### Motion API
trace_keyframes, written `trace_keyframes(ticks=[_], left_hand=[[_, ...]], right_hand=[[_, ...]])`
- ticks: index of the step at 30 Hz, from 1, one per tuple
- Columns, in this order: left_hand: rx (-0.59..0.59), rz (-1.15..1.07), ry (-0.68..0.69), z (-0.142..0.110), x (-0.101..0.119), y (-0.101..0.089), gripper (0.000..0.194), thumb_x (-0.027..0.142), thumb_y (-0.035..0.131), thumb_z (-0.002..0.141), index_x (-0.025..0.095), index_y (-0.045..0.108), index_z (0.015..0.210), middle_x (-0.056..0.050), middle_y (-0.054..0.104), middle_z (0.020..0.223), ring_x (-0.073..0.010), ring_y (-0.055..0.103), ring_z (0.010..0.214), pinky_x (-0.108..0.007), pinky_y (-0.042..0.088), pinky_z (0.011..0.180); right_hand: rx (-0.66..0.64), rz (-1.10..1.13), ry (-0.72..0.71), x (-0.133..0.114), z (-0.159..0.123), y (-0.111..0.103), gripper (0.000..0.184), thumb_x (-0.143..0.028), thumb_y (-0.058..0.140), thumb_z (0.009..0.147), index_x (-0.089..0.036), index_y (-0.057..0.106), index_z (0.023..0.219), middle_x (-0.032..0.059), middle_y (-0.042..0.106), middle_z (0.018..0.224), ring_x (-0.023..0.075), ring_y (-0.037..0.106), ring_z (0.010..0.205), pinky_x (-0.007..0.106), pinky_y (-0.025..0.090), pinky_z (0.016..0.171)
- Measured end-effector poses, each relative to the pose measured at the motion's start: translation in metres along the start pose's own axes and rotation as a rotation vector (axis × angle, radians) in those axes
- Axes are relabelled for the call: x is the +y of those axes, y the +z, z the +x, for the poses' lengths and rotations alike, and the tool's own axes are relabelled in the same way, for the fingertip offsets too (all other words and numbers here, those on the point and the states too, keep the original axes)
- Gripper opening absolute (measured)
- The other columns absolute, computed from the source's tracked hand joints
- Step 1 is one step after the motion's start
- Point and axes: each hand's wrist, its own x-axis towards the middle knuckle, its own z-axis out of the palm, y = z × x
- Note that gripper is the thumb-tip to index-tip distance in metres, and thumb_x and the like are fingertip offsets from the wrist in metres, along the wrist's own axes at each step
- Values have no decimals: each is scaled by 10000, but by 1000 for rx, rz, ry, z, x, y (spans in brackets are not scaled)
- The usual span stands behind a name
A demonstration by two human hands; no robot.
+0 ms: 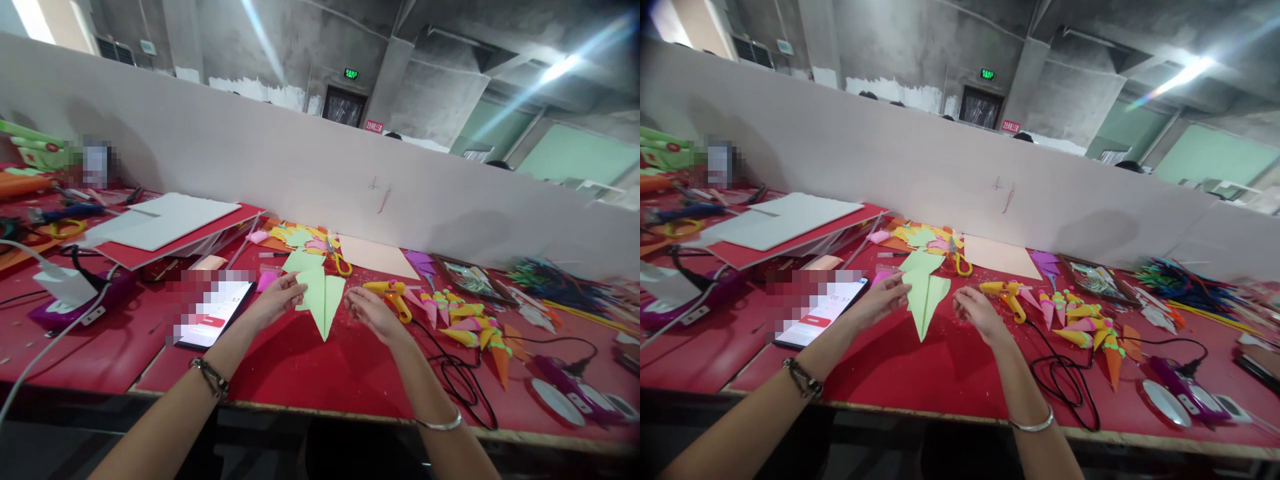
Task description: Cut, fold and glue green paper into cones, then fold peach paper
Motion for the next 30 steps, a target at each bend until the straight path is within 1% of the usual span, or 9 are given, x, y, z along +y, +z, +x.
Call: trace_keyframes(ticks=[3,6,10,13,17,21,24,27,30], left_hand=[[21,109,15,12,4,4,270,333,638,656,150,523,818,50,464,619,-40,452,516,-179,378,522],[17,182,39,24,8,7,248,351,636,655,146,496,645,53,468,542,-50,461,507,-185,393,534],[35,241,52,33,2,10,311,385,651,623,148,464,547,52,473,482,-64,473,479,-197,409,509],[54,241,32,35,-9,12,337,420,664,586,148,468,545,52,482,479,-71,481,464,-208,424,493],[50,215,2,34,-18,15,339,427,668,583,143,484,568,50,504,506,-64,491,492,-209,448,547],[1,193,-49,32,-21,17,332,447,651,602,135,534,603,28,549,549,-77,525,538,-227,461,594],[-39,166,-66,33,-25,17,349,477,617,631,131,575,641,11,570,588,-88,540,573,-236,458,619],[-60,125,-59,35,-28,18,387,511,567,669,128,607,702,-9,594,657,-100,552,633,-244,447,669],[-83,81,-52,35,-29,17,475,563,476,716,123,633,805,-43,616,729,-122,566,691,-265,438,710]], right_hand=[[-80,74,21,2,8,5,232,-355,620,675,-195,606,842,-7,603,716,91,522,599,221,393,560],[-147,158,9,4,15,7,248,-331,622,691,-200,626,902,11,624,834,100,547,704,221,407,630],[-174,212,-39,8,19,6,259,-339,596,724,-215,618,951,0,616,817,81,524,663,203,388,589],[-175,212,-47,14,22,7,284,-336,626,697,-229,609,961,-19,601,767,71,501,617,198,378,570],[-151,153,-51,23,24,9,271,-323,646,675,-214,605,920,-38,571,676,55,460,541,180,340,505],[-105,106,-32,25,22,10,292,-328,655,657,-198,597,912,-46,566,626,42,424,468,171,293,432],[-59,75,-18,25,21,11,263,-326,669,636,-172,602,839,-59,546,544,35,405,417,166,280,399],[-10,81,-20,27,22,11,241,-301,694,604,-152,602,770,-58,545,500,34,422,386,161,280,371],[31,117,-27,31,24,10,234,-294,697,600,-141,605,751,-27,590,539,60,502,421,167,334,385]])
